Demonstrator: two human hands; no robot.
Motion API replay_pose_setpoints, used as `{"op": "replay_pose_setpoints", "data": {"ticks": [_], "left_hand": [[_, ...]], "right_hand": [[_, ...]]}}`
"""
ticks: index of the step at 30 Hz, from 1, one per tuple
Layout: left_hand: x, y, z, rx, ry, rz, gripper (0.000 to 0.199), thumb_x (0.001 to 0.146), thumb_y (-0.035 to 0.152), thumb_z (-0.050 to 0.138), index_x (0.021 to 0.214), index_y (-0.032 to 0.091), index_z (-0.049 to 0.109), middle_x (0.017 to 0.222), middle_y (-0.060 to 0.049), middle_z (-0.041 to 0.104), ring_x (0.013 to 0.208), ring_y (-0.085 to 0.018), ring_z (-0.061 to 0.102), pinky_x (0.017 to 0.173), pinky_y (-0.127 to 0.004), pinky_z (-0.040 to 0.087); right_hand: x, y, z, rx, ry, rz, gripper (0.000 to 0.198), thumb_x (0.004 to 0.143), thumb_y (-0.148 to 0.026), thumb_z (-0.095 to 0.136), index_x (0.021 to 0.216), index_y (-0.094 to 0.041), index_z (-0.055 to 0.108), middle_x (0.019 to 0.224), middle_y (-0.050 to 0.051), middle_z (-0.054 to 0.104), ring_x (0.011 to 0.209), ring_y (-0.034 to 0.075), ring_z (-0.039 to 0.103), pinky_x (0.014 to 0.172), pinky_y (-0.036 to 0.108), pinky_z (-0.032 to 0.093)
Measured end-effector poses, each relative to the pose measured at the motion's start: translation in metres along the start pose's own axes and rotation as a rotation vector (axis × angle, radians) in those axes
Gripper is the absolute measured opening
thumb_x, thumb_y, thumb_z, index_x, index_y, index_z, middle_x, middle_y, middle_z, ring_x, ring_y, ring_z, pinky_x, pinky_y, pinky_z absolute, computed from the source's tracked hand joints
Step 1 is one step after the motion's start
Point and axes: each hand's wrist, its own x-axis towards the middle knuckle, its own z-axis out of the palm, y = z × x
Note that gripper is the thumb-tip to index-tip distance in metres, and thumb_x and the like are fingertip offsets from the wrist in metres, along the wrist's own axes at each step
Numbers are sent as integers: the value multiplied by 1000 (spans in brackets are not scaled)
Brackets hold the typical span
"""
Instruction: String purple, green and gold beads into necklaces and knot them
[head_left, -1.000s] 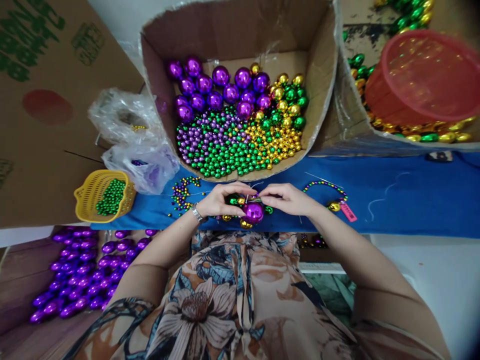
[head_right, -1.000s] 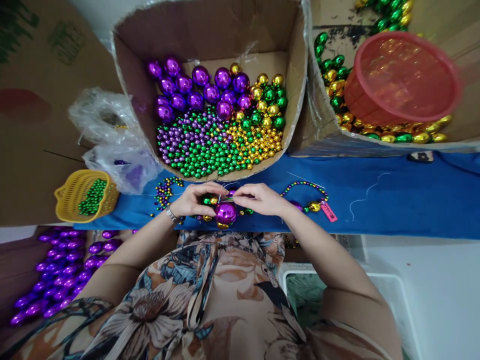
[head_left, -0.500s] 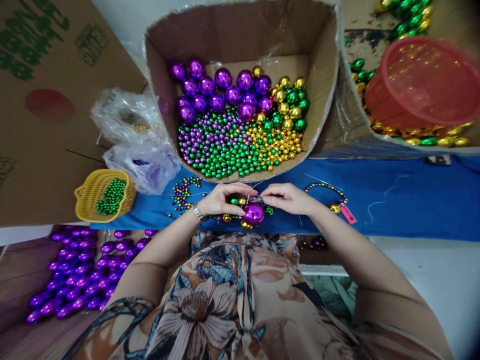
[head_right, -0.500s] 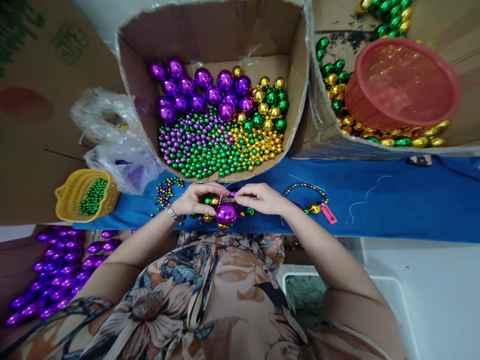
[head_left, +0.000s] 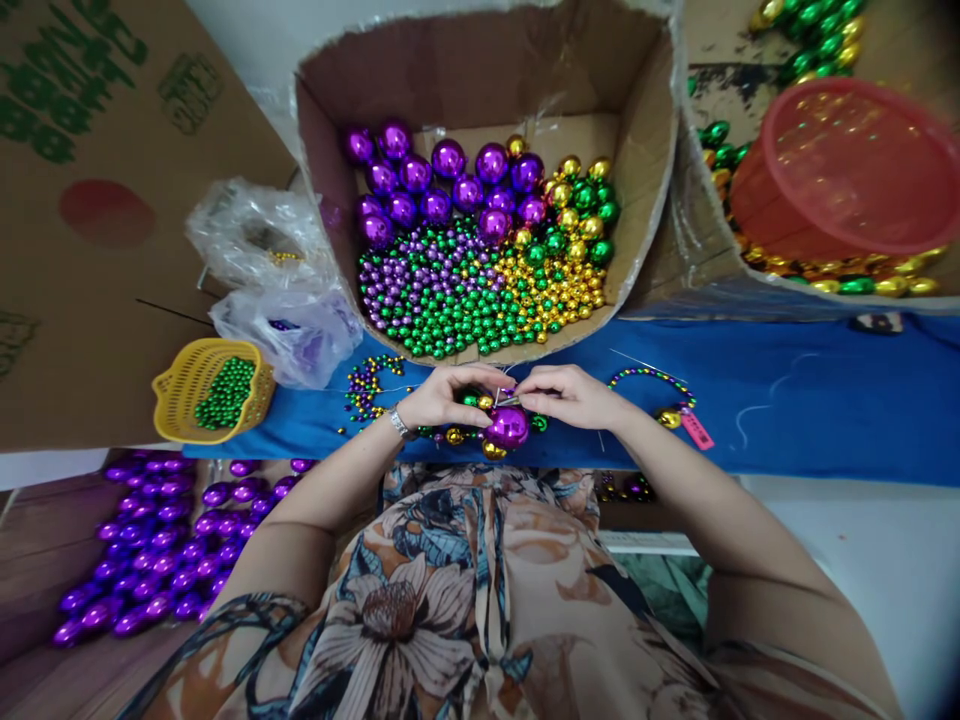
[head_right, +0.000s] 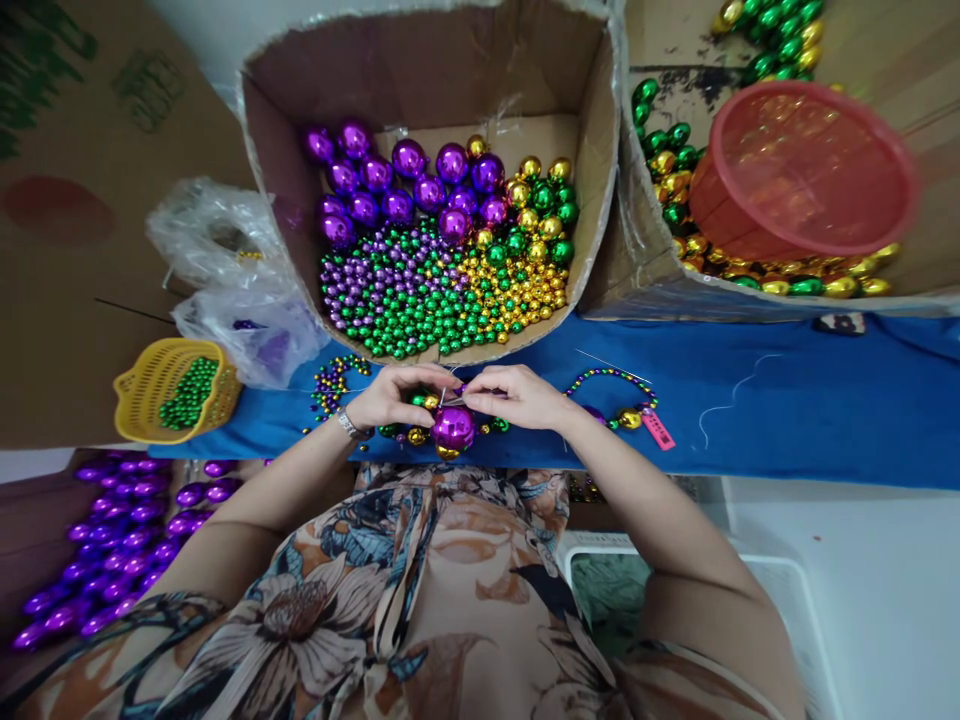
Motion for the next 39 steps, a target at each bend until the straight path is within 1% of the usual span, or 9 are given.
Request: {"op": "replay_pose_setpoints", "data": {"ticks": [10,14,16,18,21,23,27,35,39], "left_hand": [[-4,-5,-4,-17,8,-30,57,65,28,86,119,22,69,125,-13,66,97,-20,70,89,-35,59],[-12,-5,-11,65,19,-26,59,67,27,86,122,22,68,116,-12,71,98,-22,71,90,-35,58],[-14,-5,-15,84,56,-38,57,66,27,86,121,21,69,118,-14,70,96,-24,72,88,-35,60],[-14,-5,-18,43,82,-40,56,66,27,86,119,22,69,121,-14,69,96,-25,73,84,-35,61],[-13,-6,-18,-5,83,-58,55,66,27,86,118,24,70,122,-13,69,96,-26,72,83,-35,61],[-12,-5,-17,-13,91,-63,55,65,28,87,117,24,70,120,-13,70,96,-26,72,84,-36,61],[-12,-7,-16,-7,134,-65,57,63,32,88,117,23,70,118,-13,71,95,-27,72,85,-38,60],[-11,-11,-16,-82,139,-39,59,62,26,88,119,23,70,119,-13,70,94,-26,72,82,-34,60],[-12,-12,-16,-119,153,-25,60,61,23,88,119,24,70,122,-12,69,93,-26,72,83,-34,60]], "right_hand": [[-8,2,11,58,142,6,31,93,-44,54,100,-20,72,84,2,66,69,10,59,66,24,45],[-57,28,-13,-99,558,149,37,94,-49,50,108,-21,70,94,6,67,85,16,63,78,29,49],[-96,49,-33,-332,828,331,41,94,-50,48,112,-20,69,98,9,66,92,20,62,85,34,49],[-136,71,-51,-572,950,604,42,93,-46,48,114,-17,69,99,13,65,93,23,60,88,37,48],[-179,99,-64,-706,865,977,43,91,-39,48,120,-12,67,103,18,63,91,26,59,85,39,47],[-192,109,-63,-750,786,1087,45,91,-37,47,126,-13,63,108,19,63,95,27,58,85,39,46],[-199,105,-48,-887,701,1070,41,95,-38,41,122,-18,64,115,16,62,105,28,55,88,38,44],[-209,85,-18,-788,370,1198,45,93,-42,48,132,-20,55,121,15,60,103,27,59,80,32,46],[-222,70,-31,-742,480,1138,36,90,-37,50,118,-17,58,113,15,58,92,24,60,78,33,46]]}}
